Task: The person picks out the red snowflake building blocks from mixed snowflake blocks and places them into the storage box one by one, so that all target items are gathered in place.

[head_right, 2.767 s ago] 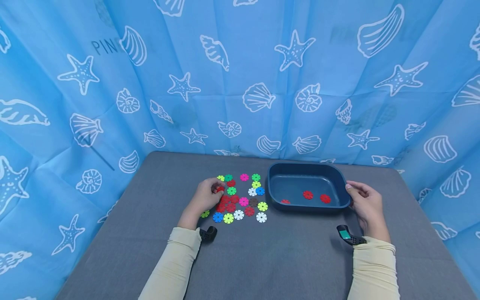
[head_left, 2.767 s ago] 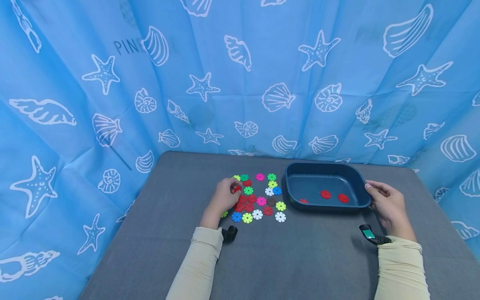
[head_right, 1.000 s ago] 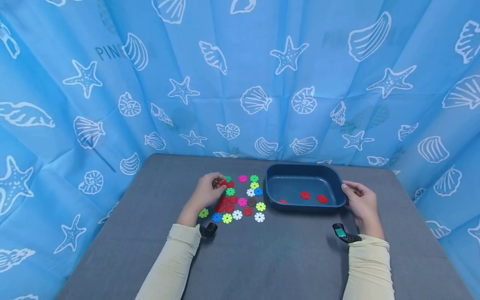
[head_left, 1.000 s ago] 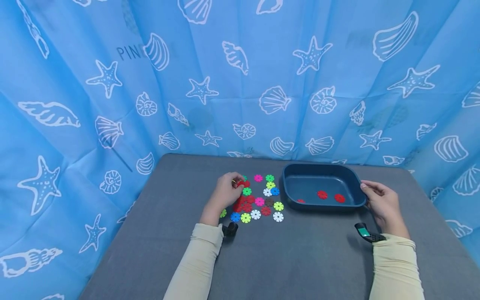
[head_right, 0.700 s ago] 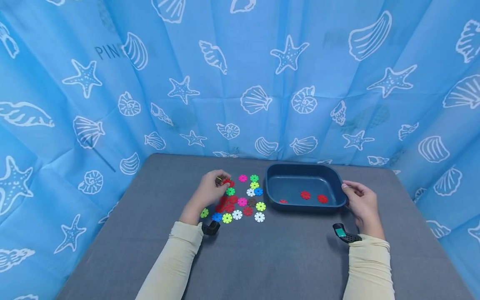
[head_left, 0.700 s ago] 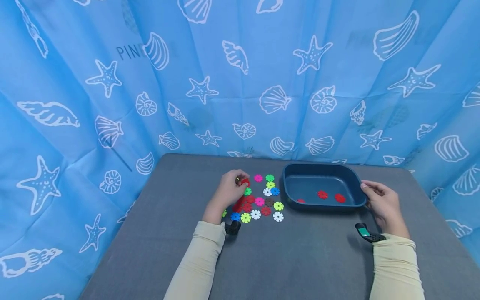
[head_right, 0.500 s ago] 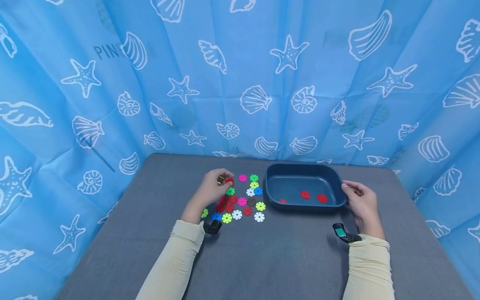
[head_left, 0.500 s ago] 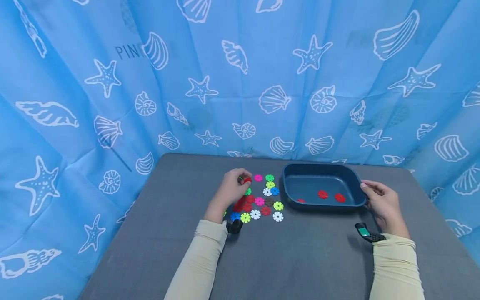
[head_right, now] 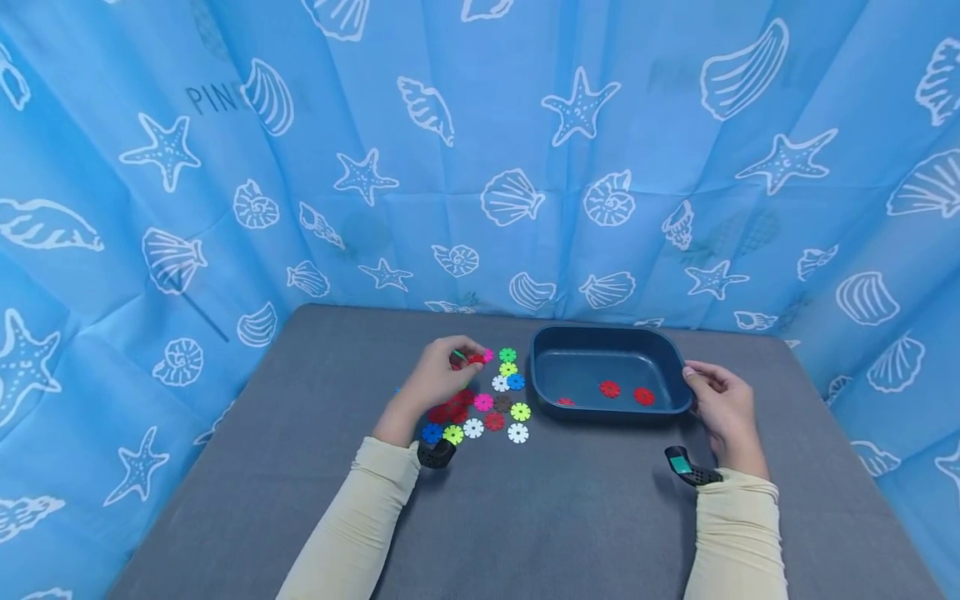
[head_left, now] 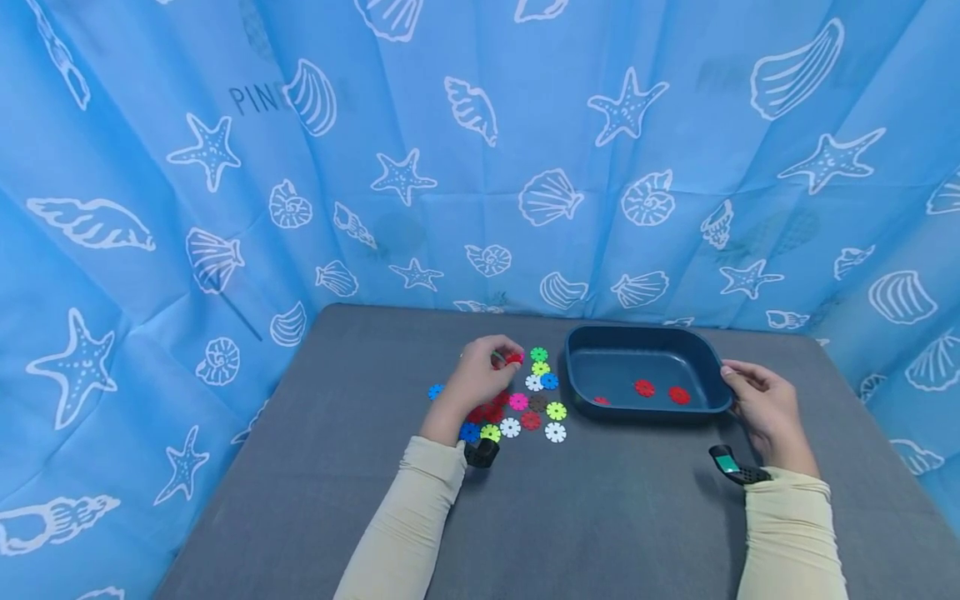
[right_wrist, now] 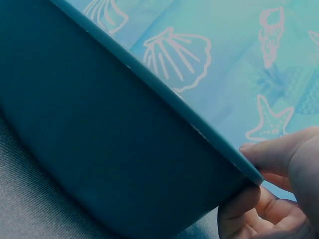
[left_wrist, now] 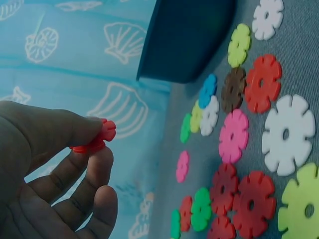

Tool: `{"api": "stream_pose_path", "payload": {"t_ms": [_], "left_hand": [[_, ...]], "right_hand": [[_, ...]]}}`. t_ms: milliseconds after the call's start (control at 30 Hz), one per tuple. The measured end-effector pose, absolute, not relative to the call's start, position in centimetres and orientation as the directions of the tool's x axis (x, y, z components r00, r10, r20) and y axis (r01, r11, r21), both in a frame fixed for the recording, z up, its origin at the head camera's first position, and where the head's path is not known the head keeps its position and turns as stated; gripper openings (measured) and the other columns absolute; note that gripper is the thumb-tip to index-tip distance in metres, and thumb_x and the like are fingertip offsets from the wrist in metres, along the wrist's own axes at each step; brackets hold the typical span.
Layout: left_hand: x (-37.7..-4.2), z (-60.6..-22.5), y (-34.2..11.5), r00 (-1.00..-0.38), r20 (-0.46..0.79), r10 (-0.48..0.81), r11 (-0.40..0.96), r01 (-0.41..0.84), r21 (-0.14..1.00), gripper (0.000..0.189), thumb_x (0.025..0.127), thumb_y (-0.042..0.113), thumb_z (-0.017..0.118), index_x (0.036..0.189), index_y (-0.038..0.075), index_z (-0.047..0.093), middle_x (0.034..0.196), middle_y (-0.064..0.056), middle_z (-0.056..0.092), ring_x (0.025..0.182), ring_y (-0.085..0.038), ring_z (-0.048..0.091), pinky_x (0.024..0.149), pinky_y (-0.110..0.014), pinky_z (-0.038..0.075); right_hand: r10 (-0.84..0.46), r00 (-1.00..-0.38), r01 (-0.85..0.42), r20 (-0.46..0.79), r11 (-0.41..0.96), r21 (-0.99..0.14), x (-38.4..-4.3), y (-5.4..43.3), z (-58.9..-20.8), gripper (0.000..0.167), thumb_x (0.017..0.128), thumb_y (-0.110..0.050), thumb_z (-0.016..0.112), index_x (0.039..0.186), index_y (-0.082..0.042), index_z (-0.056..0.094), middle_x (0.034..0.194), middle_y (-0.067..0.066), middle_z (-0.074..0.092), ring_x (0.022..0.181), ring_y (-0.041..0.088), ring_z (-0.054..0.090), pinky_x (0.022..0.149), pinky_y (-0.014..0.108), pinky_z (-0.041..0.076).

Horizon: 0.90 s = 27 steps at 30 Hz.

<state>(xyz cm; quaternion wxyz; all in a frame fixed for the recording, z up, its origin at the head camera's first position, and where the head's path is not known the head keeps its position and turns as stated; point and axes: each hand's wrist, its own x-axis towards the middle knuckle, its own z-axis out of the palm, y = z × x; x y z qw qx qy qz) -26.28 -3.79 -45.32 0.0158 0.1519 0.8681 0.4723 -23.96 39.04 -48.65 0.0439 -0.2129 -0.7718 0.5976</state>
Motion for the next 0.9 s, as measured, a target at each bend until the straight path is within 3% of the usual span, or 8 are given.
{"api": "stream_pose_path", "payload": {"t_ms": [400, 767, 900], "left_hand": [[-26.1, -45.2, -2.0, -0.928, 0.106, 0.357, 0.414, 0.258, 0.873, 0.02, 0.103, 0.01, 0.069, 0.122, 0.01, 0.074, 0.114, -0.004, 0.07, 0.089, -0.018, 0.062, 0.074, -0.028, 0.056], [-25.8, -45.8, -0.3, -0.934, 0.106, 0.342, 0.379, 0.241, 0.894, 0.018, 0.101, 0.014, 0.074, 0.119, 0.016, 0.076, 0.114, 0.001, 0.074, 0.09, -0.016, 0.066, 0.075, -0.029, 0.058], [-25.8, -45.8, 0.3, -0.935, 0.094, 0.341, 0.38, 0.228, 0.896, 0.023, 0.101, 0.016, 0.074, 0.124, 0.013, 0.075, 0.12, -0.006, 0.073, 0.087, -0.016, 0.064, 0.071, -0.028, 0.057]], "right_hand": [[0.377, -0.906, 0.279, -0.193, 0.187, -0.942, -24.0, 39.2, -48.8, 0.045, 0.107, -0.039, 0.062, 0.143, -0.012, 0.062, 0.105, -0.016, 0.061, 0.09, 0.001, 0.064, 0.068, 0.017, 0.058], [0.363, -0.911, 0.25, -0.193, 0.115, -0.961, -23.8, 39.1, -48.6, 0.036, 0.106, -0.034, 0.066, 0.136, -0.014, 0.065, 0.103, -0.016, 0.063, 0.087, 0.0, 0.065, 0.066, 0.017, 0.057], [0.355, -0.915, 0.235, -0.191, 0.084, -0.968, -23.7, 39.2, -48.7, 0.032, 0.105, -0.033, 0.067, 0.132, -0.015, 0.067, 0.102, -0.016, 0.065, 0.086, 0.0, 0.066, 0.066, 0.017, 0.057]]}}
